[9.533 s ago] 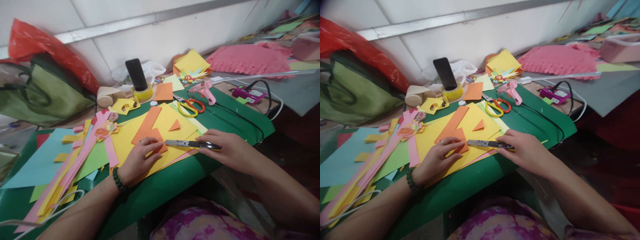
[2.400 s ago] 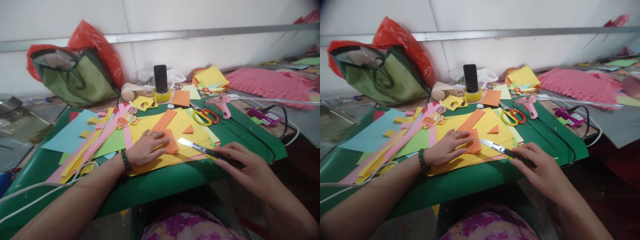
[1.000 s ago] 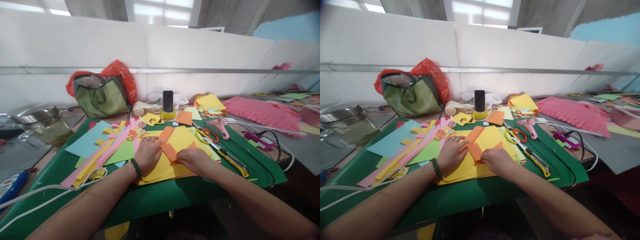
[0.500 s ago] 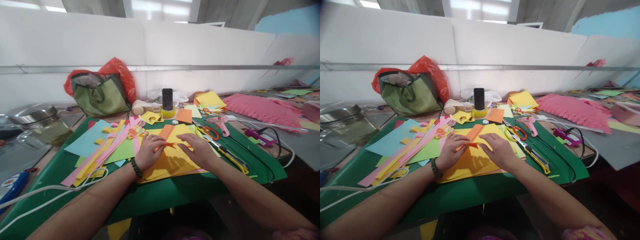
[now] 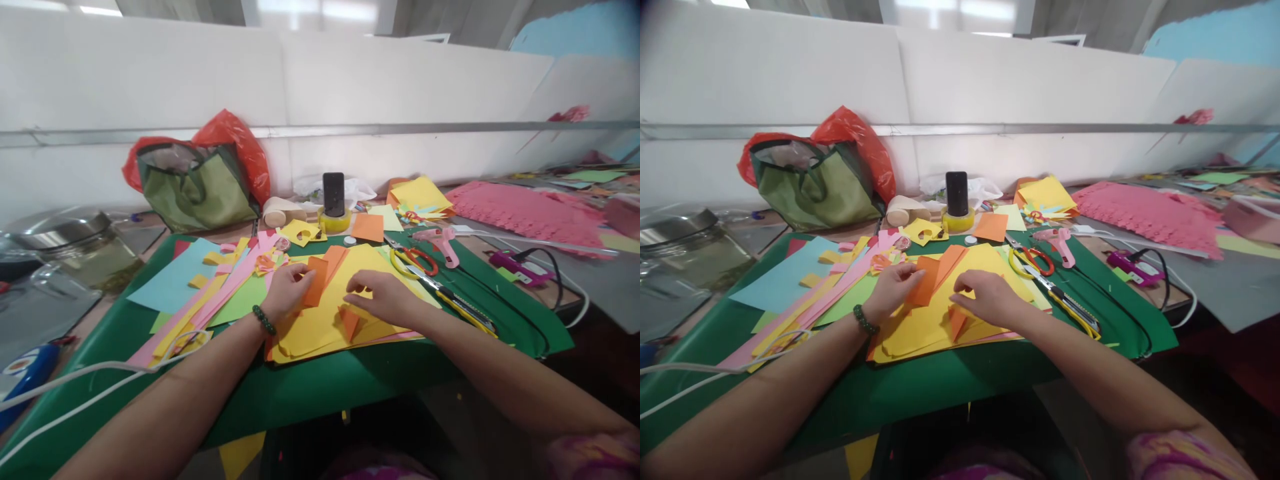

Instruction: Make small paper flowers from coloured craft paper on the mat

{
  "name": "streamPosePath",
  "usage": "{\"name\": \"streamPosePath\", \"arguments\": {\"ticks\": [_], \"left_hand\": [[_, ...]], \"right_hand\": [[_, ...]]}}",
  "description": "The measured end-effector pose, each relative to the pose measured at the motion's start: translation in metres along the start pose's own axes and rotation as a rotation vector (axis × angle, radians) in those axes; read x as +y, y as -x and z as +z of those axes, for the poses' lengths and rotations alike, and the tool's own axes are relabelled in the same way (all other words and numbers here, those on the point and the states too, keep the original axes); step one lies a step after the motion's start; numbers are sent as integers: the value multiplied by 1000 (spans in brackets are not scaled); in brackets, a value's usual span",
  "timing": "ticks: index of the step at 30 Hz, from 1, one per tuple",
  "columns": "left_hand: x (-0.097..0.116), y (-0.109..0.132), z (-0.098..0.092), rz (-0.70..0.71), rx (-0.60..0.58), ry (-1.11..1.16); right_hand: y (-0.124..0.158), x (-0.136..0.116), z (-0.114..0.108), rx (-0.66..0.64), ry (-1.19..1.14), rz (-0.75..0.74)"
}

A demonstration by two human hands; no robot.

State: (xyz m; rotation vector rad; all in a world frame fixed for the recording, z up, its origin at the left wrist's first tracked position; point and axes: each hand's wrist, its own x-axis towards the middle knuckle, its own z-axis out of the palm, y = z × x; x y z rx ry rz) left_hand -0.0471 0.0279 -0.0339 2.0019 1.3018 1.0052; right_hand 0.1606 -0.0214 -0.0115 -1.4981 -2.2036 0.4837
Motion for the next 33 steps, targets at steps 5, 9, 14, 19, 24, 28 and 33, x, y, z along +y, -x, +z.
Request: {"name": "streamPosePath", "arguments": {"ticks": [5, 9, 14, 19, 24, 28, 33], "left_hand": [[-10, -5, -4, -47, 124, -136], [9, 7, 1, 183, 157, -244], [29, 22, 12, -53, -262, 252], [31, 19, 8, -209, -325, 618], [25, 15, 3, -408, -183, 841], [21, 14, 6, -443, -196, 888], [18, 14, 8, -393, -184, 778]], "right_hand": [[9, -5, 2, -286, -57, 120], [7, 0, 8, -320, -167, 163], [0, -6, -6, -214, -304, 94], [-23, -12, -18, -100, -387, -120], [-35, 3, -5, 159, -272, -461], [-32, 11, 10, 211, -168, -609], [-32, 9, 17, 178, -300, -466]]}}
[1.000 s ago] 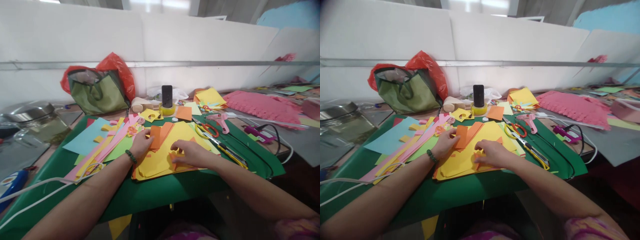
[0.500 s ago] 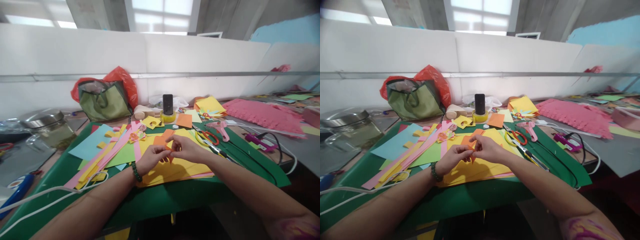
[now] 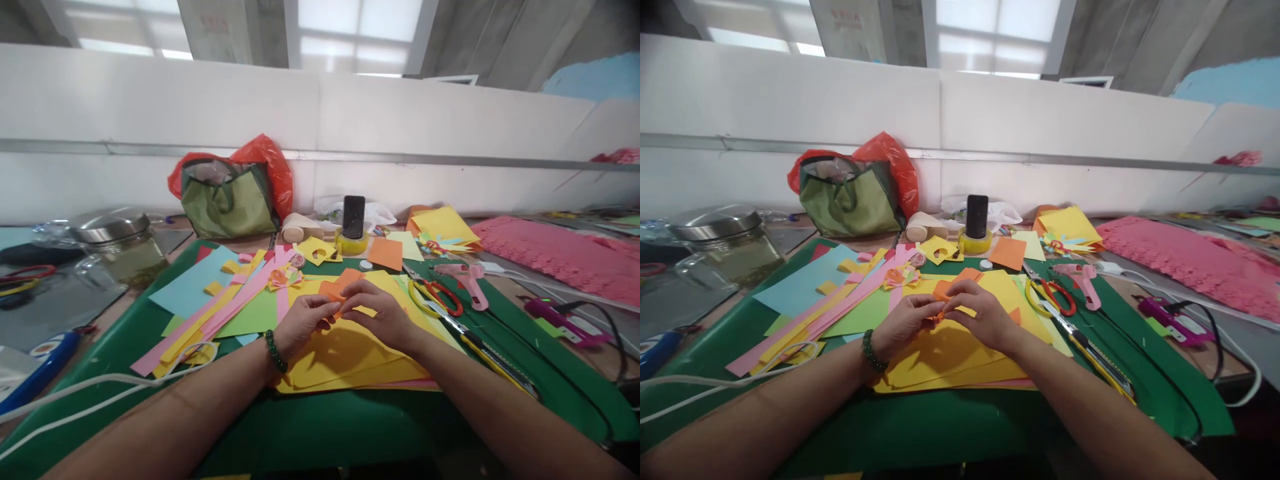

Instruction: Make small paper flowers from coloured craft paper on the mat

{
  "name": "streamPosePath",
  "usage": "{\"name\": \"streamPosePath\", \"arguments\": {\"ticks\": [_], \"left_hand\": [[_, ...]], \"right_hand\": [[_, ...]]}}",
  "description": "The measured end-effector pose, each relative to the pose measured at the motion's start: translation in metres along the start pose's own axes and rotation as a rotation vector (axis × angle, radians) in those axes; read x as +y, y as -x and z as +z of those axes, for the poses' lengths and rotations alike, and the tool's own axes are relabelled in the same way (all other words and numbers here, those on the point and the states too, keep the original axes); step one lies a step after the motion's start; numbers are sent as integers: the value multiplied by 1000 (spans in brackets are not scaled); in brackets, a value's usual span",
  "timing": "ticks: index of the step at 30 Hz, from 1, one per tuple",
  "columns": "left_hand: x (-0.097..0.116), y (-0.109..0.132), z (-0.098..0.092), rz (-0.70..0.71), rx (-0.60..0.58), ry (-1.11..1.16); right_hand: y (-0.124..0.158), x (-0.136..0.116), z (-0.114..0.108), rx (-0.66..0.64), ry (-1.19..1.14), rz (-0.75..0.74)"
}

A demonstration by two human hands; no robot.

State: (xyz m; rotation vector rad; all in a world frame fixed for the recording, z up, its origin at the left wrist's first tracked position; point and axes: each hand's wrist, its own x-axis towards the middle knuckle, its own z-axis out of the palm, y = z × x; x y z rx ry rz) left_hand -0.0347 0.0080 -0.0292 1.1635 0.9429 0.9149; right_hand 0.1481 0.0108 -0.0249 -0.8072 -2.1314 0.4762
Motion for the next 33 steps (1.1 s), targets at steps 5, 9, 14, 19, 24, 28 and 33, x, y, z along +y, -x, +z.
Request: {"name": "streamPosePath", "arguments": {"ticks": [5, 9, 14, 19, 24, 28, 33], "left_hand": [[1, 2, 2, 98, -30, -157], [2, 4, 5, 121, -48, -161], [2, 6, 6, 140, -65, -177], [2, 8, 7, 190, -54, -275], [-1, 7, 9, 219, -37, -309], [-2, 8, 8, 229, -38, -331], [-1, 10, 9, 250, -47, -335]], "right_hand": [[-3, -3, 3, 29, -290, 342], [-4, -3, 4, 13, -349, 478], [-5, -1, 5, 19, -350, 531], [-5, -3, 4, 26, -359, 555], [-4, -4, 5, 40, -355, 548], [-4, -5, 5, 36, -335, 540], [-3, -6, 6, 27, -329, 548]]}}
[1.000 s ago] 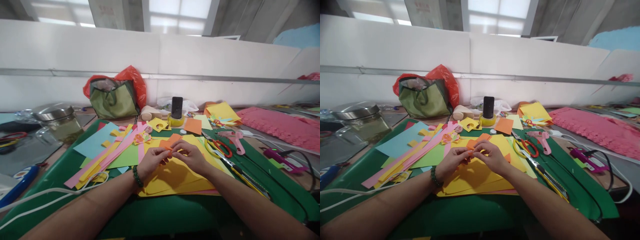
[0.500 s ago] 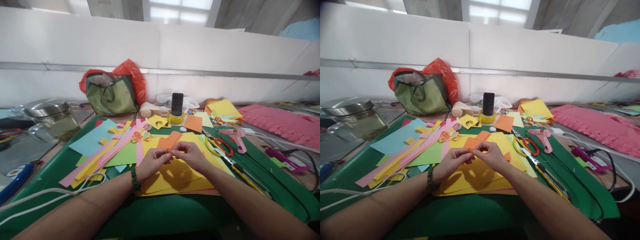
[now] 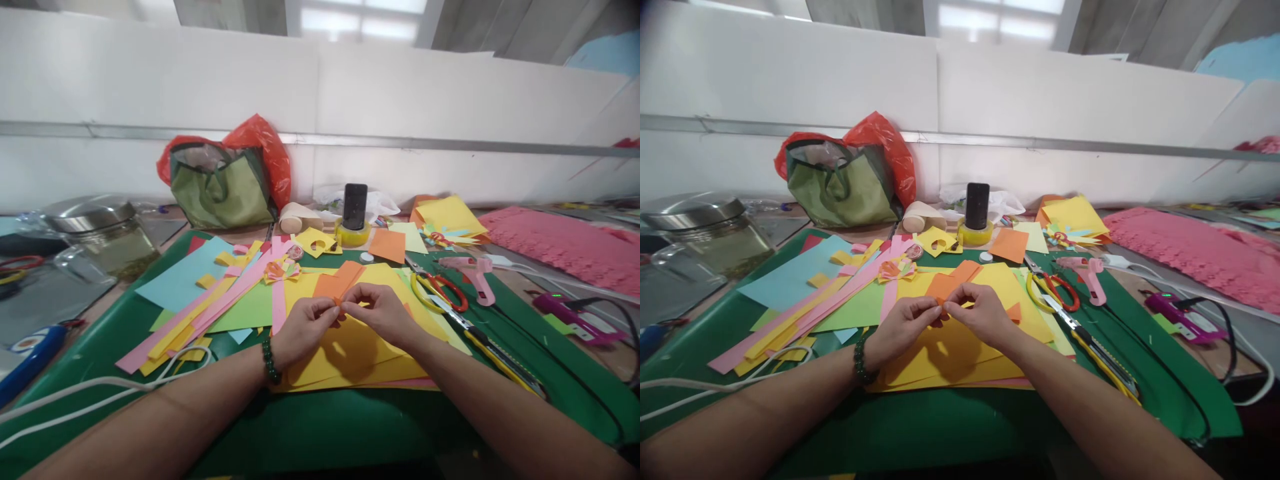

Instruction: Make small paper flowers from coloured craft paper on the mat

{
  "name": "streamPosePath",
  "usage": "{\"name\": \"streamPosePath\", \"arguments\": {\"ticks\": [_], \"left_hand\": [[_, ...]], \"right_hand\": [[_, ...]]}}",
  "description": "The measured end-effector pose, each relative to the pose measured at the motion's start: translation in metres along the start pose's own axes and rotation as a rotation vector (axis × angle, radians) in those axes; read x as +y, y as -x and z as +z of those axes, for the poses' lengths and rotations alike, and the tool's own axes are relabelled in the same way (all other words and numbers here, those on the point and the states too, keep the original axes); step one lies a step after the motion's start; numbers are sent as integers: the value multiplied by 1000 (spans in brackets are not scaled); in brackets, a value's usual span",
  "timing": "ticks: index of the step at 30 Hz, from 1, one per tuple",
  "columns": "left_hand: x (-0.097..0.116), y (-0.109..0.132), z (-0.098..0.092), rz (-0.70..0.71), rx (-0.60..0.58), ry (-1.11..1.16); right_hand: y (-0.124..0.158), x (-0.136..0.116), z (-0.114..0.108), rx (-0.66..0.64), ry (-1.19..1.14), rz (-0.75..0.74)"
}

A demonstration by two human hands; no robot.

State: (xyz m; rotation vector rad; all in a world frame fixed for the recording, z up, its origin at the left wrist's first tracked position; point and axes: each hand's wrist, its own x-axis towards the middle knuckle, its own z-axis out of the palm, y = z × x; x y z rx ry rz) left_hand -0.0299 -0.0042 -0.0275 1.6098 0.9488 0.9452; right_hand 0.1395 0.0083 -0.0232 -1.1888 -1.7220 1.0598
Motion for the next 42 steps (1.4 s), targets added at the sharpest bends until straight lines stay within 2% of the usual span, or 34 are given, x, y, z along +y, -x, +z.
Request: {"name": "streamPosePath", "arguments": {"ticks": [5, 9, 13, 18, 25, 31, 37, 42], "left_hand": [[0, 1, 0, 43, 0, -44], [-1, 2, 0, 73, -7, -99], [-1, 2, 1, 14, -15, -74], [1, 2, 2, -96, -12, -68], [1, 1, 2, -61, -5, -66], [0, 2, 3, -60, -34, -4], [4, 1, 2, -36, 84, 23], [5, 1, 1, -38, 157, 6]], "right_hand": [[1, 0, 2, 18, -9, -13], [3, 1, 2, -49, -92, -28], [4, 0, 1, -38, -160, -61], [3, -4, -1, -43, -141, 1], [2, -2, -2, -46, -218, 50], [2, -2, -1, -73, -184, 41], [4, -8, -1, -117, -92, 26], [4, -11, -4, -44, 3, 17]]}}
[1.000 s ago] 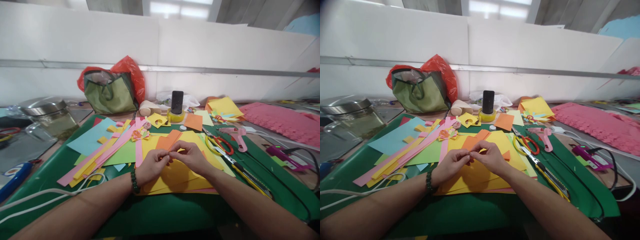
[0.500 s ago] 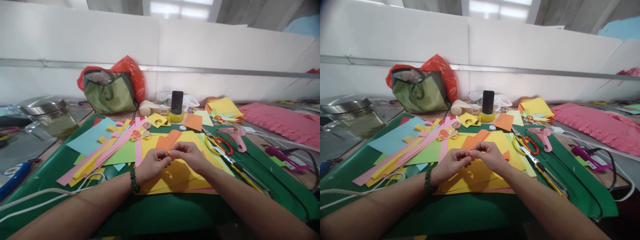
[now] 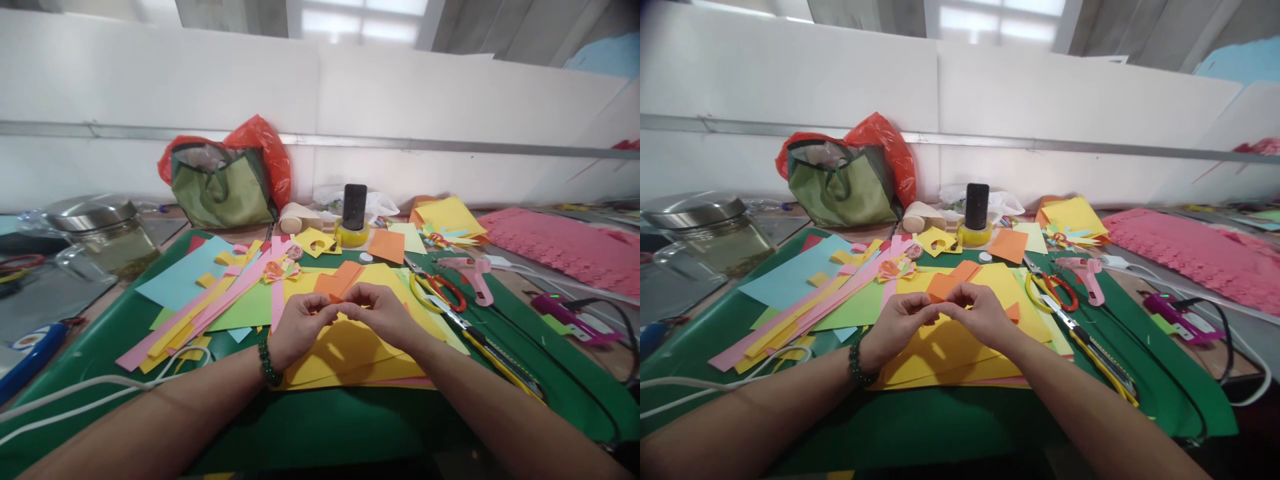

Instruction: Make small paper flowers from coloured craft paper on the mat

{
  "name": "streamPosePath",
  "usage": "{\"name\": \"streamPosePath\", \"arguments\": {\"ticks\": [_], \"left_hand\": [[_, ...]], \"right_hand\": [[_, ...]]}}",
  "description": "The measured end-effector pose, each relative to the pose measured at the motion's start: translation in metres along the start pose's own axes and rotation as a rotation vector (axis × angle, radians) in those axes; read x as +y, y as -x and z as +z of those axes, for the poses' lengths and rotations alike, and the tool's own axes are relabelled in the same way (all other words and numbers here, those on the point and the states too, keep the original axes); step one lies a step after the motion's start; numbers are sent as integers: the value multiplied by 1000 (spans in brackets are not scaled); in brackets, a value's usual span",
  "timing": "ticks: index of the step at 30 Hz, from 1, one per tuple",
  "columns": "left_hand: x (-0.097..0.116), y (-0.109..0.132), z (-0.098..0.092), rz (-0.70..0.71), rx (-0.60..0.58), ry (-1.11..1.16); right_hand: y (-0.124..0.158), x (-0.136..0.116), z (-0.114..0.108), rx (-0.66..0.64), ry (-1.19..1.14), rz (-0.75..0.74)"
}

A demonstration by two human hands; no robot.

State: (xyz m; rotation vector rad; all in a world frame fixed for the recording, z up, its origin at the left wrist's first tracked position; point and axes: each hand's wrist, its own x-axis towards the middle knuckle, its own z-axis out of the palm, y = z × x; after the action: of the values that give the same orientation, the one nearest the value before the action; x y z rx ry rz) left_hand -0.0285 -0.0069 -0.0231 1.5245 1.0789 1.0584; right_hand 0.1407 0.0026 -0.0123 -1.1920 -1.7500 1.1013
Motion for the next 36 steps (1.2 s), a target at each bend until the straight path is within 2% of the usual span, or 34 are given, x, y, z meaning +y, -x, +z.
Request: {"name": "streamPosePath", "arguments": {"ticks": [9, 16, 23, 28, 32, 36], "left_hand": [[2, 0, 0, -46, -46, 95], [-2, -3, -2, -24, 2, 49], [0, -4, -4, -150, 12, 152], [0, -4, -4, -166, 20, 177], [1, -4, -3, -147, -13, 172], [0, -4, -2, -250, -86, 187]], "right_hand": [[-1, 1, -1, -12, -126, 62], [-2, 1, -1, -26, -159, 106], [-3, 5, -2, -4, -186, 113], [-3, 5, -1, -7, -207, 102], [-2, 5, -2, -6, -129, 65], [-3, 6, -1, -8, -10, 16]]}}
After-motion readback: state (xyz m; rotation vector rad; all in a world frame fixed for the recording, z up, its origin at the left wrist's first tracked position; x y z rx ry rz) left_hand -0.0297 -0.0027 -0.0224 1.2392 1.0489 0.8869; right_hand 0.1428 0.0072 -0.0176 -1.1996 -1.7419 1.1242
